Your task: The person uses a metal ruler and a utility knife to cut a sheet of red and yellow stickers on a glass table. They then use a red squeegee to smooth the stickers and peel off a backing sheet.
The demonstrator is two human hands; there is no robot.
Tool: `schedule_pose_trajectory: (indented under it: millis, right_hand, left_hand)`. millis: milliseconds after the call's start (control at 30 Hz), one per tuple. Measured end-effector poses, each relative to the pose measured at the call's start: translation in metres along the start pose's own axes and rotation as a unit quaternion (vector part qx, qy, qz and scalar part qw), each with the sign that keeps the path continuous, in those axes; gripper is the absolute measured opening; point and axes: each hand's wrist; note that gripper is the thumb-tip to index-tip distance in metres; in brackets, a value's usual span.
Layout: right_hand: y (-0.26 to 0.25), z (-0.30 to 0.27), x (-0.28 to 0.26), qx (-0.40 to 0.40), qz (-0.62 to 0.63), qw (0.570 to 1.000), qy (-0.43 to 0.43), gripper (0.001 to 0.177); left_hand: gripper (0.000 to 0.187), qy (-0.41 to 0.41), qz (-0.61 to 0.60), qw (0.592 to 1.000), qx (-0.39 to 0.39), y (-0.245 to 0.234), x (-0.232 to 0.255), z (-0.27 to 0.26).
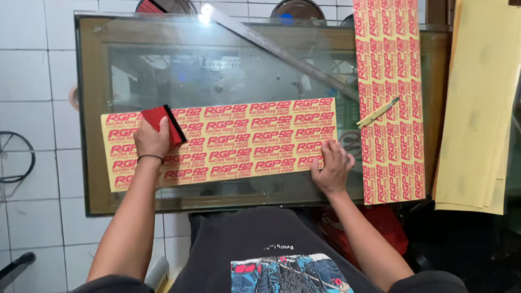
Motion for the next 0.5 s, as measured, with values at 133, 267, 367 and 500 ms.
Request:
schedule_pose_trajectory:
  millis: [133,267,367,500]
  right_hand:
    - [0.005,0.058,-0.072,0.008,0.07,0.995,0.065,0.046]
    - [0.034,0.103,-0.196,-0.047,0.23,0.971,-0.033,0.043]
    - [0.056,0.115,-0.241,-0.045,0.16,0.984,-0.063,0.043]
    - [0.062,0.111,-0.249,-0.032,0.075,0.995,-0.061,0.043]
  left_hand:
    - [0.043,-0.026,-0.064,0.997,-0.031,-0.018,0.067,-0.019]
    - [0.05,-0.012,-0.156,0.977,-0.145,-0.001,0.136,-0.042]
    - [0.046,0.017,-0.099,0.976,-0.194,0.001,0.142,-0.037]
    - [0.038,0.014,-0.046,0.981,-0.189,-0.018,0.093,-0.023]
Point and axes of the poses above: each hand's wrist, its own z-axis towards the middle knuckle, its own y-axis out of the palm, x = y × z, and after that the axes turned 7 degrees about z, right-handed
